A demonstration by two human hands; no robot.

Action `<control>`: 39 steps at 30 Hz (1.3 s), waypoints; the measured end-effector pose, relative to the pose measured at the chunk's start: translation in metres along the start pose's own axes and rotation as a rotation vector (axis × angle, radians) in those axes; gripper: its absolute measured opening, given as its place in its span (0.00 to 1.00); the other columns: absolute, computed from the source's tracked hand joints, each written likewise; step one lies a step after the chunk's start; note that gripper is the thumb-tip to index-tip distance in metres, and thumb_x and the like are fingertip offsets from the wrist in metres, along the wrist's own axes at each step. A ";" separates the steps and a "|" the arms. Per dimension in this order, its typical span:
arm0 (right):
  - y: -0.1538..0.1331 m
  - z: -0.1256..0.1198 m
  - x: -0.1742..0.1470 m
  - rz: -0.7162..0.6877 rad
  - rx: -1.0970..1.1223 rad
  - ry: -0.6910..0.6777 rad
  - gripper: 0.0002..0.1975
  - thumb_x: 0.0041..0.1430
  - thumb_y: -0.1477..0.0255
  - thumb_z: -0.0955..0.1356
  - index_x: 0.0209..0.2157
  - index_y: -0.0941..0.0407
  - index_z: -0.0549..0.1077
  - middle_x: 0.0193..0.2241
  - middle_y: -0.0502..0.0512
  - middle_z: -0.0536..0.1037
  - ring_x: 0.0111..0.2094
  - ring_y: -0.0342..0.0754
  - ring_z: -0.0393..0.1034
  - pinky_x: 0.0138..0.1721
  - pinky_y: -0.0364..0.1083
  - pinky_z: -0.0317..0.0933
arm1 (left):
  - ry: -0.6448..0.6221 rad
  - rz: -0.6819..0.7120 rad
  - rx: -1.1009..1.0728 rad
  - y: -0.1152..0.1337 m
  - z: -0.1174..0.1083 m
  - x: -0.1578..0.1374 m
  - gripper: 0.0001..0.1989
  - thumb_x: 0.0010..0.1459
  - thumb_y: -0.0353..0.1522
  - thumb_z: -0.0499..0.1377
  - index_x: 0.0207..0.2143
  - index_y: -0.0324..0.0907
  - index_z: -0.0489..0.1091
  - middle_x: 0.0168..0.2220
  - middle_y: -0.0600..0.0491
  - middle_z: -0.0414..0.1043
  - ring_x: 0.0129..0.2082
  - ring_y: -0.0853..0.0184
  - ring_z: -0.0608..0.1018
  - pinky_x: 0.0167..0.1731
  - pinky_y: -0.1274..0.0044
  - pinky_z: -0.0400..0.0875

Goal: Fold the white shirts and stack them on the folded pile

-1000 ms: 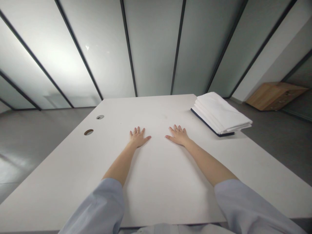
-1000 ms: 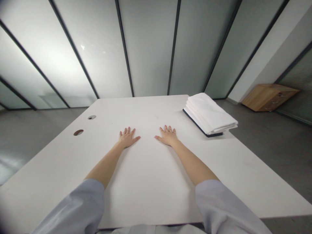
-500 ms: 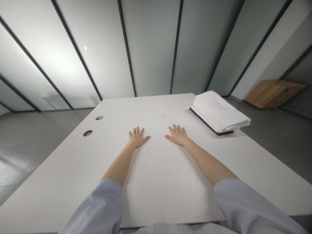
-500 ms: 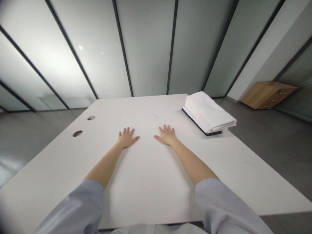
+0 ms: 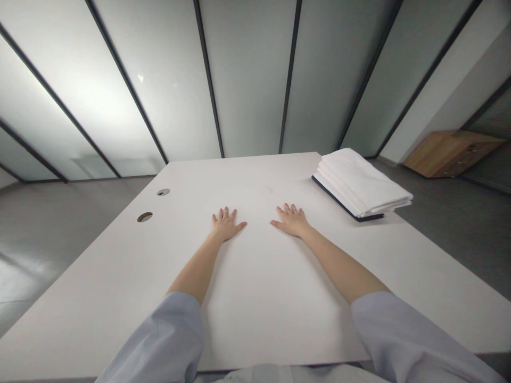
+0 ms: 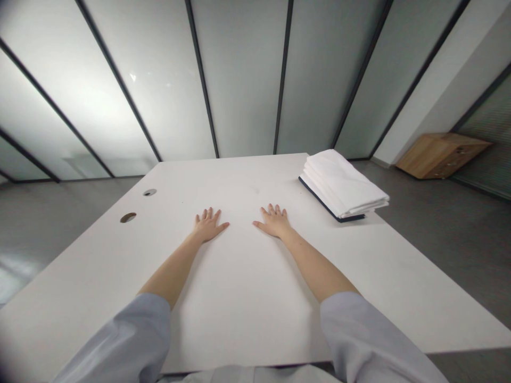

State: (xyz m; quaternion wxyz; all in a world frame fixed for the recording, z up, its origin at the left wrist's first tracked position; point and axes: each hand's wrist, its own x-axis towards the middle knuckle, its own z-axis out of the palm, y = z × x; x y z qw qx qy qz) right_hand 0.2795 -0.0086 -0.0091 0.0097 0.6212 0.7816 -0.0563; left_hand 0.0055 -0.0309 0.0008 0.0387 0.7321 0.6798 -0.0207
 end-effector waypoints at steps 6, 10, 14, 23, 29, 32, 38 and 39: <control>-0.001 -0.001 -0.001 0.005 0.004 0.001 0.45 0.57 0.39 0.51 0.68 0.54 0.50 0.69 0.66 0.45 0.67 0.68 0.38 0.63 0.66 0.35 | 0.012 0.003 0.002 -0.001 0.003 0.002 0.43 0.58 0.60 0.39 0.68 0.45 0.47 0.69 0.40 0.41 0.68 0.44 0.48 0.61 0.51 0.47; -0.001 -0.001 -0.001 0.005 0.001 -0.002 0.46 0.57 0.39 0.51 0.68 0.53 0.49 0.69 0.65 0.45 0.67 0.68 0.38 0.63 0.66 0.35 | 0.013 0.004 -0.001 -0.002 0.004 0.003 0.43 0.58 0.60 0.39 0.68 0.46 0.47 0.69 0.40 0.41 0.68 0.44 0.48 0.61 0.51 0.47; -0.001 -0.002 -0.001 0.005 0.003 -0.011 0.45 0.58 0.39 0.51 0.68 0.54 0.49 0.69 0.66 0.45 0.67 0.68 0.38 0.63 0.65 0.35 | -0.003 0.004 -0.006 -0.001 0.002 0.002 0.44 0.58 0.60 0.38 0.68 0.44 0.47 0.69 0.39 0.40 0.68 0.44 0.47 0.61 0.51 0.46; 0.000 -0.001 -0.001 0.000 0.006 -0.003 0.45 0.58 0.40 0.52 0.68 0.54 0.50 0.68 0.66 0.46 0.67 0.69 0.39 0.63 0.66 0.35 | -0.007 0.003 0.001 0.000 0.000 0.001 0.44 0.58 0.60 0.38 0.68 0.45 0.47 0.69 0.40 0.40 0.68 0.45 0.47 0.61 0.51 0.46; 0.000 -0.002 -0.001 -0.001 0.004 -0.007 0.45 0.58 0.40 0.52 0.68 0.54 0.50 0.68 0.66 0.45 0.67 0.69 0.39 0.63 0.66 0.36 | 0.001 0.008 -0.007 -0.001 0.001 0.001 0.44 0.58 0.60 0.38 0.68 0.44 0.47 0.69 0.40 0.40 0.68 0.45 0.47 0.61 0.51 0.46; 0.000 -0.002 -0.001 -0.001 0.002 -0.003 0.45 0.58 0.40 0.53 0.68 0.54 0.50 0.68 0.66 0.46 0.67 0.69 0.39 0.62 0.66 0.36 | -0.003 0.006 -0.009 -0.001 0.001 0.001 0.45 0.58 0.60 0.37 0.68 0.44 0.47 0.69 0.39 0.40 0.68 0.45 0.47 0.61 0.51 0.45; 0.001 0.000 0.001 -0.006 0.008 -0.006 0.46 0.57 0.39 0.52 0.68 0.54 0.50 0.68 0.67 0.45 0.67 0.69 0.39 0.62 0.66 0.36 | -0.005 0.006 0.004 0.000 0.000 0.001 0.44 0.58 0.60 0.38 0.68 0.44 0.47 0.69 0.39 0.40 0.68 0.45 0.47 0.61 0.51 0.46; 0.001 0.000 0.001 -0.008 0.008 -0.006 0.46 0.57 0.39 0.52 0.68 0.54 0.50 0.68 0.67 0.45 0.67 0.69 0.39 0.62 0.66 0.36 | -0.004 0.005 0.004 0.000 0.000 0.001 0.44 0.58 0.60 0.38 0.68 0.44 0.47 0.69 0.40 0.40 0.68 0.46 0.47 0.61 0.51 0.46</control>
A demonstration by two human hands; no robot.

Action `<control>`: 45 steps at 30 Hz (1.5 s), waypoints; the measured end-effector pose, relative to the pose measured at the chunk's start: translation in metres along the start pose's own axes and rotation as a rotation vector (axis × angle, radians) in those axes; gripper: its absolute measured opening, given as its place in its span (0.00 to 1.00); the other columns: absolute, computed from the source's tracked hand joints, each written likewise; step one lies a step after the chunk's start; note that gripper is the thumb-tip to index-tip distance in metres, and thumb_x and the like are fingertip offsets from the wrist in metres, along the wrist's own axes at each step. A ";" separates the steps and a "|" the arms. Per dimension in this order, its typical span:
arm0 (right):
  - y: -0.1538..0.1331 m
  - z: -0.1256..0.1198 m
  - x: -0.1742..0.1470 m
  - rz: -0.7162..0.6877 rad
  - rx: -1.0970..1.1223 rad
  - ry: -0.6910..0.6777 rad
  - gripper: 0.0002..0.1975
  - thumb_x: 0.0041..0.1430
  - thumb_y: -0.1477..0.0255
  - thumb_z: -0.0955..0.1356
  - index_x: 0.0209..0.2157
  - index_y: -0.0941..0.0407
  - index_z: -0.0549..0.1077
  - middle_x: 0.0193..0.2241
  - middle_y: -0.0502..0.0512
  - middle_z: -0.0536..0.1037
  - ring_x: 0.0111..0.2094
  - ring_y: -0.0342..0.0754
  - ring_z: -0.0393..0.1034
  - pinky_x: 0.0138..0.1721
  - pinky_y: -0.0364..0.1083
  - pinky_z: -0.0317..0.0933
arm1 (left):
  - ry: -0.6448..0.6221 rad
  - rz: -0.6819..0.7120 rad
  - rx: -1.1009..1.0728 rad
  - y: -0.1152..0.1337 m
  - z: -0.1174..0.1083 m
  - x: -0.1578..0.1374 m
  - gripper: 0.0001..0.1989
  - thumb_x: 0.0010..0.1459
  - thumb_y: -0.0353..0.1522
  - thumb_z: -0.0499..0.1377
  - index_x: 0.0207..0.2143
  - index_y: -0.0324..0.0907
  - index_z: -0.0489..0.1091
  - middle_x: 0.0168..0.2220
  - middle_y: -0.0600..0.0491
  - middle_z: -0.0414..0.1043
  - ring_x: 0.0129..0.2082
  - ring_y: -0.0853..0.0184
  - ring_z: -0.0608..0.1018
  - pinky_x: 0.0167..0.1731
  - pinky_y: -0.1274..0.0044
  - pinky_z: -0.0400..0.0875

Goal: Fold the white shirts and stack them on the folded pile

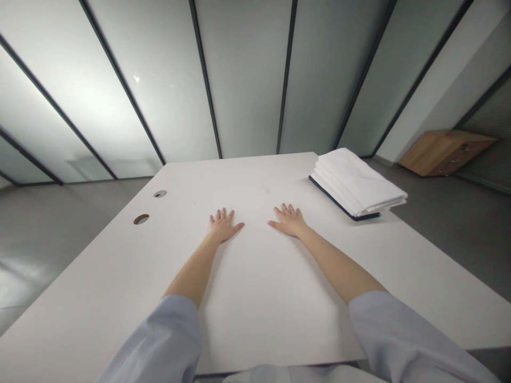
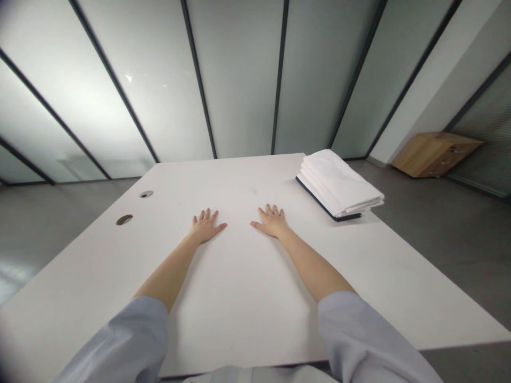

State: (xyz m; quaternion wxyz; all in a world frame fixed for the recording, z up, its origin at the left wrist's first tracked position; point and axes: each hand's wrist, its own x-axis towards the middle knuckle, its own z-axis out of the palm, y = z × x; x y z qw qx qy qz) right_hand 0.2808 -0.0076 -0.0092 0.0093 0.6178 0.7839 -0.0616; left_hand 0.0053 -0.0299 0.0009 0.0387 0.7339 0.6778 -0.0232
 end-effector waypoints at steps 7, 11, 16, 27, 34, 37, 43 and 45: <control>0.000 0.000 0.000 0.004 0.001 -0.007 0.46 0.57 0.39 0.51 0.68 0.54 0.49 0.69 0.66 0.44 0.67 0.69 0.38 0.62 0.66 0.34 | -0.009 -0.001 0.012 -0.001 0.001 0.001 0.44 0.58 0.60 0.37 0.69 0.45 0.45 0.70 0.40 0.39 0.68 0.46 0.47 0.61 0.52 0.46; -0.001 -0.003 0.000 0.009 -0.009 -0.029 0.46 0.57 0.39 0.51 0.68 0.54 0.47 0.69 0.65 0.44 0.67 0.68 0.36 0.63 0.65 0.33 | -0.019 -0.009 0.032 -0.001 0.001 0.002 0.44 0.58 0.60 0.37 0.69 0.46 0.45 0.70 0.41 0.38 0.68 0.46 0.47 0.62 0.52 0.46; -0.002 -0.004 0.000 0.016 -0.009 -0.035 0.46 0.57 0.39 0.51 0.68 0.53 0.47 0.69 0.65 0.43 0.67 0.68 0.36 0.63 0.65 0.33 | -0.029 -0.014 0.029 0.001 -0.003 -0.001 0.44 0.58 0.60 0.37 0.69 0.45 0.45 0.70 0.41 0.38 0.68 0.47 0.46 0.62 0.53 0.45; -0.002 -0.004 0.000 0.016 -0.012 -0.044 0.47 0.57 0.39 0.50 0.68 0.54 0.47 0.69 0.65 0.43 0.67 0.68 0.36 0.63 0.65 0.33 | -0.027 -0.011 0.024 0.000 -0.001 0.000 0.44 0.58 0.60 0.37 0.69 0.45 0.45 0.70 0.41 0.37 0.68 0.47 0.46 0.62 0.53 0.45; -0.002 -0.004 0.000 0.012 -0.014 -0.037 0.47 0.57 0.39 0.50 0.68 0.54 0.47 0.69 0.65 0.43 0.67 0.68 0.37 0.63 0.65 0.33 | -0.029 -0.010 0.024 0.000 -0.001 0.000 0.44 0.58 0.60 0.36 0.69 0.45 0.44 0.70 0.41 0.38 0.68 0.46 0.46 0.62 0.53 0.45; -0.003 -0.005 -0.001 0.011 -0.015 -0.034 0.46 0.57 0.39 0.50 0.68 0.54 0.48 0.69 0.66 0.44 0.67 0.69 0.37 0.62 0.65 0.34 | -0.022 -0.006 0.033 -0.001 0.000 0.001 0.44 0.58 0.60 0.36 0.69 0.45 0.45 0.70 0.41 0.38 0.68 0.47 0.47 0.62 0.53 0.46; -0.003 -0.005 -0.001 0.019 -0.015 -0.028 0.46 0.57 0.39 0.50 0.68 0.54 0.48 0.69 0.65 0.44 0.67 0.68 0.37 0.62 0.65 0.34 | -0.012 -0.005 0.026 -0.002 0.002 0.001 0.44 0.58 0.60 0.37 0.69 0.45 0.45 0.70 0.41 0.39 0.68 0.47 0.47 0.62 0.53 0.46; -0.003 -0.004 -0.001 0.019 -0.013 -0.031 0.47 0.57 0.39 0.50 0.68 0.54 0.48 0.69 0.65 0.44 0.67 0.68 0.37 0.63 0.65 0.34 | -0.015 -0.005 0.022 -0.002 0.001 0.001 0.44 0.58 0.60 0.37 0.69 0.45 0.45 0.70 0.41 0.39 0.68 0.46 0.47 0.62 0.53 0.45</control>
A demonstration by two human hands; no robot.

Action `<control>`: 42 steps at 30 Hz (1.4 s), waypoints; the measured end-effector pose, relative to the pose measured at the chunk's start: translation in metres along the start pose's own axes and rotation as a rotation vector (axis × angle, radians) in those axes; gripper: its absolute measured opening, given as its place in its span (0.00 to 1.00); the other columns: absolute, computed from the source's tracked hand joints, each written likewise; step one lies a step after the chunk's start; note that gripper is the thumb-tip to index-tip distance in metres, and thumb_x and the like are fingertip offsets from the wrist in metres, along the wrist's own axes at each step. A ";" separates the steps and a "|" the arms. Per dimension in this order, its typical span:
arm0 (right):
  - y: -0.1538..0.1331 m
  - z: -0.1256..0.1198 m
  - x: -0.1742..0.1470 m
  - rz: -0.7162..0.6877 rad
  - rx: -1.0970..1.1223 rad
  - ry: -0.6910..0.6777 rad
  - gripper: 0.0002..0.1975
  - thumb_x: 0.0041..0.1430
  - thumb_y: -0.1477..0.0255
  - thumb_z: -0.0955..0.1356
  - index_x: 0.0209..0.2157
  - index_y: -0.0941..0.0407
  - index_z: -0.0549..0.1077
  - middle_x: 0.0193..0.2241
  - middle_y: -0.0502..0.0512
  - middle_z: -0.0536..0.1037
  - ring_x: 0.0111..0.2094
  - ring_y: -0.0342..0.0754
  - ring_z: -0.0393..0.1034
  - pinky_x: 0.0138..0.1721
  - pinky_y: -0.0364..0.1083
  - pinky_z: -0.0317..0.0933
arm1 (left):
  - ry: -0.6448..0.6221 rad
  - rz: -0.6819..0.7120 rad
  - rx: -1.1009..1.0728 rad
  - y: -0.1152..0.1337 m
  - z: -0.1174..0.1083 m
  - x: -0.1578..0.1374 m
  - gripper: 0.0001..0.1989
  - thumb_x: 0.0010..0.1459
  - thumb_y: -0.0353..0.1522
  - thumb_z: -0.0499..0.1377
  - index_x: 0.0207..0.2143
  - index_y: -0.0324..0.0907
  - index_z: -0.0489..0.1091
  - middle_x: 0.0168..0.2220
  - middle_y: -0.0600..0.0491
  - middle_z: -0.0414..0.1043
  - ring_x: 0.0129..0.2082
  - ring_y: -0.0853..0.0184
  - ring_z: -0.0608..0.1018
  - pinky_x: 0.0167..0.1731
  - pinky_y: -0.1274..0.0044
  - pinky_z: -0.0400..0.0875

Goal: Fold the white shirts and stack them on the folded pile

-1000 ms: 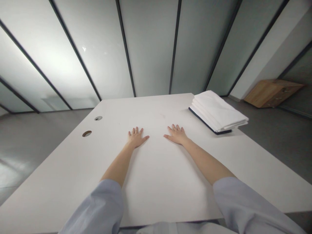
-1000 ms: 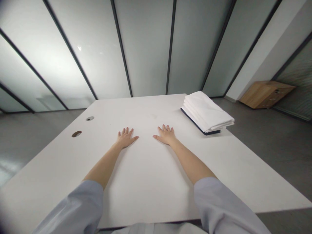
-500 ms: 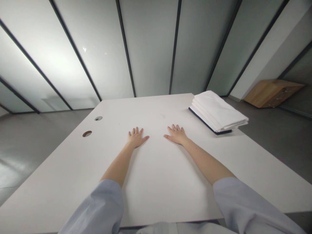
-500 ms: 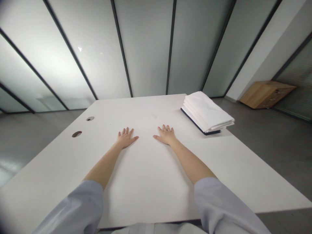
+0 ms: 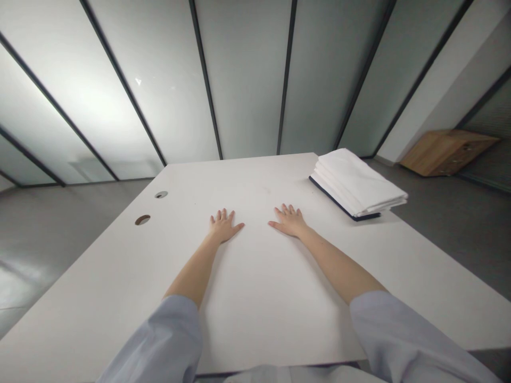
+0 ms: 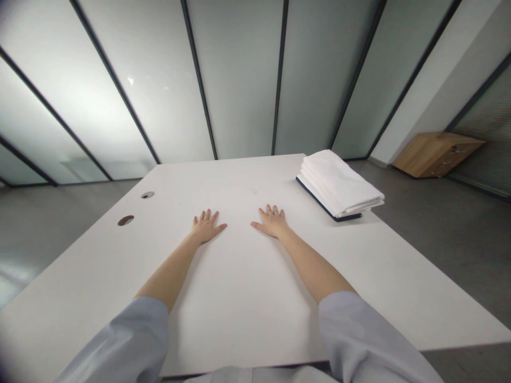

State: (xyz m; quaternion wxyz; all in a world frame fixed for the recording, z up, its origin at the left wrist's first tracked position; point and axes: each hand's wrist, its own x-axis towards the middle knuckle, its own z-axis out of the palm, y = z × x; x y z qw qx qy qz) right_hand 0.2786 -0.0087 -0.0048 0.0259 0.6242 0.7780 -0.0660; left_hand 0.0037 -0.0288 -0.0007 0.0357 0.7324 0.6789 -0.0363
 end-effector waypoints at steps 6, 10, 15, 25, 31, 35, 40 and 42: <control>0.001 0.001 0.001 -0.001 0.001 -0.003 0.47 0.56 0.39 0.50 0.68 0.53 0.47 0.69 0.64 0.43 0.67 0.68 0.36 0.63 0.64 0.32 | -0.002 -0.002 0.000 0.001 -0.001 -0.001 0.44 0.58 0.60 0.37 0.69 0.46 0.45 0.70 0.41 0.38 0.68 0.47 0.46 0.62 0.53 0.45; 0.000 0.000 0.000 -0.002 0.004 -0.009 0.46 0.57 0.39 0.50 0.68 0.53 0.47 0.69 0.64 0.43 0.67 0.68 0.36 0.63 0.65 0.32 | -0.008 -0.005 0.007 0.002 -0.003 -0.002 0.43 0.58 0.60 0.36 0.69 0.45 0.45 0.70 0.41 0.38 0.68 0.47 0.47 0.62 0.53 0.45; 0.000 -0.001 -0.001 -0.005 0.006 -0.006 0.47 0.57 0.39 0.50 0.68 0.54 0.47 0.69 0.66 0.43 0.67 0.68 0.36 0.63 0.65 0.33 | -0.004 -0.003 0.002 0.002 -0.003 -0.002 0.44 0.58 0.60 0.36 0.69 0.45 0.45 0.70 0.40 0.39 0.68 0.47 0.47 0.62 0.53 0.45; 0.000 -0.001 0.000 -0.006 0.015 -0.010 0.47 0.57 0.38 0.50 0.68 0.53 0.47 0.69 0.66 0.43 0.67 0.69 0.36 0.62 0.65 0.34 | 0.003 -0.004 0.021 0.000 0.000 0.000 0.43 0.58 0.60 0.37 0.69 0.46 0.45 0.70 0.41 0.39 0.68 0.46 0.48 0.62 0.53 0.47; 0.000 0.000 -0.001 -0.006 0.013 0.007 0.46 0.57 0.39 0.51 0.68 0.53 0.48 0.69 0.66 0.44 0.67 0.68 0.37 0.62 0.65 0.34 | 0.004 0.000 0.005 0.000 -0.001 0.000 0.44 0.58 0.60 0.36 0.68 0.45 0.46 0.70 0.41 0.39 0.68 0.47 0.47 0.62 0.53 0.46; 0.000 0.000 0.000 -0.004 0.011 -0.003 0.47 0.56 0.38 0.50 0.68 0.53 0.48 0.69 0.65 0.43 0.67 0.68 0.37 0.63 0.65 0.33 | -0.006 -0.005 0.006 0.001 -0.002 -0.001 0.44 0.58 0.60 0.36 0.69 0.45 0.45 0.70 0.41 0.39 0.68 0.47 0.47 0.62 0.54 0.46; 0.001 0.000 0.001 -0.006 0.008 -0.012 0.47 0.56 0.38 0.49 0.68 0.53 0.47 0.69 0.65 0.43 0.67 0.68 0.36 0.63 0.65 0.33 | -0.001 -0.004 0.007 0.001 -0.003 -0.002 0.43 0.58 0.60 0.36 0.69 0.45 0.45 0.70 0.41 0.39 0.68 0.47 0.47 0.62 0.53 0.46; 0.001 0.000 0.001 -0.005 0.008 -0.012 0.47 0.56 0.38 0.49 0.68 0.53 0.47 0.69 0.64 0.42 0.67 0.68 0.36 0.63 0.65 0.32 | -0.001 -0.006 0.007 0.001 -0.002 -0.002 0.43 0.58 0.60 0.36 0.69 0.46 0.45 0.70 0.41 0.39 0.68 0.47 0.47 0.62 0.53 0.46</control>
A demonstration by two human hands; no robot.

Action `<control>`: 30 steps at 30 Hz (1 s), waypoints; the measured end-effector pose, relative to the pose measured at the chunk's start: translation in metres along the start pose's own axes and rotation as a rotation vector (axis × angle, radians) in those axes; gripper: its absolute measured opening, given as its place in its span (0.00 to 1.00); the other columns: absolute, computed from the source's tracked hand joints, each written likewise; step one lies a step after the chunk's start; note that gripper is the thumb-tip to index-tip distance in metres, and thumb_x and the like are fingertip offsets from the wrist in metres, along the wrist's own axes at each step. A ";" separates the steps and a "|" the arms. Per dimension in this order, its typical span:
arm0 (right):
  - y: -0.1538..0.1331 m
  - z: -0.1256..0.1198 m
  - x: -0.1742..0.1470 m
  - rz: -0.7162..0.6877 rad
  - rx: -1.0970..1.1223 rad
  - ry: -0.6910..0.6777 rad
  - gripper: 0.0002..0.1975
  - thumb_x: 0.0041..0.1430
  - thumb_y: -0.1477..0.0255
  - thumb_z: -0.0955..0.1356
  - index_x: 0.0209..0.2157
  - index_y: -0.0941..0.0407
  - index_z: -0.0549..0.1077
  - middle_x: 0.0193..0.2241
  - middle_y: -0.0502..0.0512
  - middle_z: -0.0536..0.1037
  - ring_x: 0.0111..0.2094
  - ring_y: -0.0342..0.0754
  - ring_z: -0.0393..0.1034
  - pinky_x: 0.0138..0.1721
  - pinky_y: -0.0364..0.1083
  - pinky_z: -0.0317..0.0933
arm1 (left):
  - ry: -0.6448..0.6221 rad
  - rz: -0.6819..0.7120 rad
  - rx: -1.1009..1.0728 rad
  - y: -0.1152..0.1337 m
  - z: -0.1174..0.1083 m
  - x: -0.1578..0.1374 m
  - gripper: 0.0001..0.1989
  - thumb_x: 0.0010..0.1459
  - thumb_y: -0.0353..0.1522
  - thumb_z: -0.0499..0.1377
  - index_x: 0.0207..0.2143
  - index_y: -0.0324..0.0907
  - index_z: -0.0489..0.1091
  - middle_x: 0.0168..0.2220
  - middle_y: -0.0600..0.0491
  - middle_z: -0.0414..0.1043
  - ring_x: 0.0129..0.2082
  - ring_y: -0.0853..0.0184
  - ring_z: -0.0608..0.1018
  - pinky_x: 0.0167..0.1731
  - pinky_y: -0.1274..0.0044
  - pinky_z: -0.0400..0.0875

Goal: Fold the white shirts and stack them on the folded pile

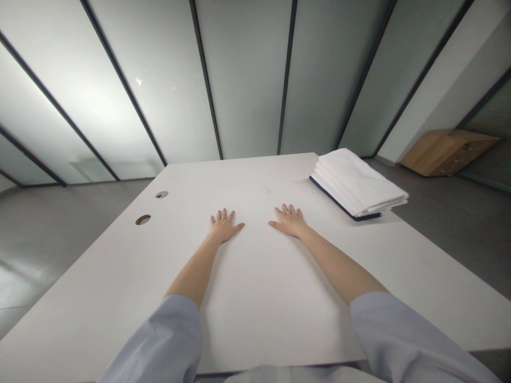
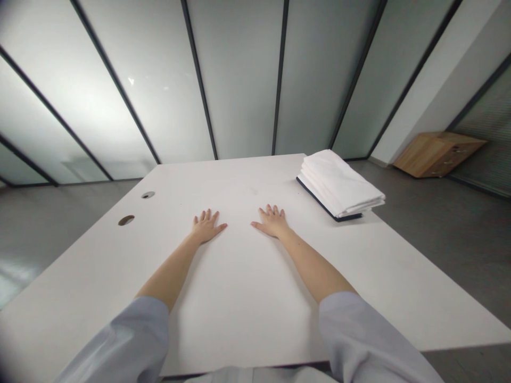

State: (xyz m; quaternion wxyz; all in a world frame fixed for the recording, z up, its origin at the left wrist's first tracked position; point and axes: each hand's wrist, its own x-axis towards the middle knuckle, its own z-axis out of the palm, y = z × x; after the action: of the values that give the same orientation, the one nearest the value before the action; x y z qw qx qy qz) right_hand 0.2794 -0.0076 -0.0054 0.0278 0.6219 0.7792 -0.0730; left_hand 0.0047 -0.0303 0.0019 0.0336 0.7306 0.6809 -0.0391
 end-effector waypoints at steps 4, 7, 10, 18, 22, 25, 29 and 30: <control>0.000 0.000 0.000 0.003 -0.001 -0.002 0.47 0.56 0.38 0.49 0.68 0.53 0.46 0.69 0.64 0.42 0.67 0.68 0.35 0.63 0.65 0.33 | -0.004 0.002 -0.015 0.000 0.001 0.001 0.44 0.58 0.60 0.36 0.69 0.45 0.45 0.70 0.41 0.38 0.68 0.46 0.47 0.62 0.53 0.45; -0.001 -0.001 -0.001 0.004 -0.001 0.000 0.47 0.56 0.39 0.49 0.68 0.54 0.47 0.69 0.65 0.43 0.67 0.68 0.36 0.63 0.65 0.33 | -0.002 0.003 -0.021 -0.001 0.001 0.001 0.44 0.58 0.60 0.36 0.69 0.45 0.45 0.70 0.40 0.38 0.68 0.46 0.46 0.62 0.53 0.45; -0.001 -0.002 -0.002 0.000 0.000 0.006 0.47 0.57 0.39 0.50 0.68 0.54 0.48 0.69 0.65 0.43 0.67 0.68 0.36 0.62 0.65 0.34 | -0.004 0.003 -0.016 0.000 0.000 0.001 0.44 0.58 0.60 0.36 0.69 0.45 0.45 0.70 0.40 0.38 0.68 0.47 0.46 0.62 0.53 0.45; -0.001 -0.002 -0.001 0.000 -0.004 0.003 0.46 0.57 0.39 0.51 0.68 0.53 0.48 0.69 0.65 0.43 0.67 0.68 0.37 0.62 0.65 0.34 | -0.011 -0.003 -0.005 0.000 -0.001 0.001 0.44 0.58 0.60 0.36 0.69 0.46 0.45 0.70 0.41 0.39 0.68 0.47 0.46 0.62 0.53 0.45; -0.001 -0.003 -0.002 -0.005 -0.004 0.008 0.46 0.57 0.39 0.51 0.68 0.54 0.48 0.69 0.66 0.44 0.67 0.69 0.37 0.62 0.65 0.34 | -0.009 -0.005 -0.007 0.000 0.001 0.002 0.44 0.58 0.60 0.37 0.69 0.46 0.45 0.70 0.42 0.39 0.68 0.47 0.46 0.62 0.54 0.45; -0.002 -0.003 -0.003 -0.003 -0.004 0.010 0.46 0.58 0.40 0.51 0.68 0.54 0.48 0.69 0.66 0.44 0.67 0.68 0.37 0.62 0.65 0.35 | -0.008 -0.001 -0.016 0.000 0.001 0.001 0.44 0.58 0.60 0.36 0.69 0.45 0.45 0.70 0.41 0.39 0.68 0.47 0.46 0.62 0.53 0.45; -0.002 -0.004 -0.004 0.002 0.000 0.003 0.45 0.58 0.40 0.51 0.68 0.54 0.48 0.69 0.65 0.43 0.67 0.68 0.37 0.63 0.65 0.34 | -0.003 -0.001 -0.016 0.000 0.000 0.001 0.44 0.58 0.60 0.36 0.69 0.45 0.45 0.70 0.41 0.39 0.68 0.47 0.46 0.62 0.53 0.45; -0.002 -0.005 -0.004 0.001 0.002 0.003 0.45 0.58 0.40 0.51 0.68 0.54 0.48 0.69 0.65 0.43 0.67 0.68 0.37 0.63 0.65 0.34 | -0.004 -0.002 -0.016 0.000 0.000 0.000 0.44 0.58 0.60 0.36 0.69 0.45 0.45 0.70 0.41 0.39 0.68 0.47 0.47 0.62 0.53 0.45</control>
State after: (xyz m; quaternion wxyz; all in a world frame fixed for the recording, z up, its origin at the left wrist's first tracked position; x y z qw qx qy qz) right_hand 0.2781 -0.0113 0.0000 0.0261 0.6223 0.7789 -0.0727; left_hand 0.0046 -0.0300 0.0017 0.0410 0.7296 0.6818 -0.0351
